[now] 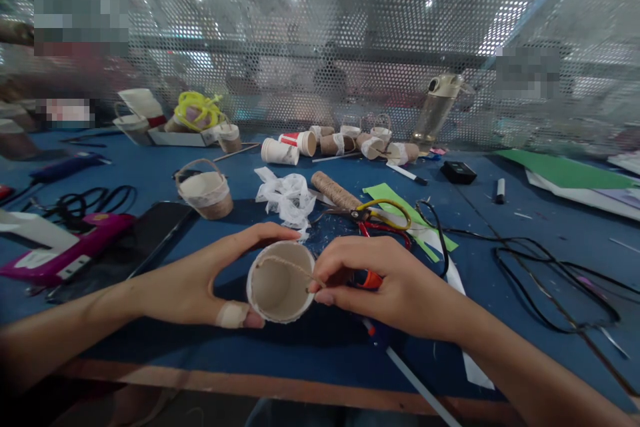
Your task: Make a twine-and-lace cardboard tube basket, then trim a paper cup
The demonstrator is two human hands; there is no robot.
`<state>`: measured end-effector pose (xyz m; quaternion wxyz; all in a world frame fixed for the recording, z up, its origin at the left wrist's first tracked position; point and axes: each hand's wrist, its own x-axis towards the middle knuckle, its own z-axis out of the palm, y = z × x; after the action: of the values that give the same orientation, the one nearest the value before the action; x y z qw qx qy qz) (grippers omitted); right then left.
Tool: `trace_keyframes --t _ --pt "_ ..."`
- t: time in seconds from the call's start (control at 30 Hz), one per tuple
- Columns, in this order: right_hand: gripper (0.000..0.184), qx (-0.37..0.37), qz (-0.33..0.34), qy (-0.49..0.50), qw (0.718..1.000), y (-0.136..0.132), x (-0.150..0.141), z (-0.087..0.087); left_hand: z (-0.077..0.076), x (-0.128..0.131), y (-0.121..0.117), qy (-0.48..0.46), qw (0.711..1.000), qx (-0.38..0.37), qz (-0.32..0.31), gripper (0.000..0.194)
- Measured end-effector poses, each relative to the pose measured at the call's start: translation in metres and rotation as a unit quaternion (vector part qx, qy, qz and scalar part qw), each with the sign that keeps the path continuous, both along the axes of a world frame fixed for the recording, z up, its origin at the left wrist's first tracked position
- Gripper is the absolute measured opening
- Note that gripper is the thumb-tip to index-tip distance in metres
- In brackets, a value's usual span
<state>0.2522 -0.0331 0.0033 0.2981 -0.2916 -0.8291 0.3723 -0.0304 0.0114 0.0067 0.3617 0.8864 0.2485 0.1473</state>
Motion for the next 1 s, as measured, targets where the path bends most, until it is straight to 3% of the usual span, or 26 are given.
trace_keyframes --t 0.37,0.6,1.0 --pt "0.010 -0.013 0.005 0.010 1.000 0.0013 -0.0010 -0.0012 0.0023 0.0010 -0.0006 -0.014 1.000 0.000 -0.005 0.079" --pt "0.014 -0.073 0.012 0.025 0.997 -0.0021 -0.0035 -0.0009 0.0030 0.0020 0.0010 -0.027 0.999 0.009 -0.026 0.080" --pt "0.015 -0.082 0.018 0.044 0.996 -0.0051 -0.0058 0.0008 0.0041 0.0028 -0.0027 -0.031 0.999 0.009 -0.029 0.076"
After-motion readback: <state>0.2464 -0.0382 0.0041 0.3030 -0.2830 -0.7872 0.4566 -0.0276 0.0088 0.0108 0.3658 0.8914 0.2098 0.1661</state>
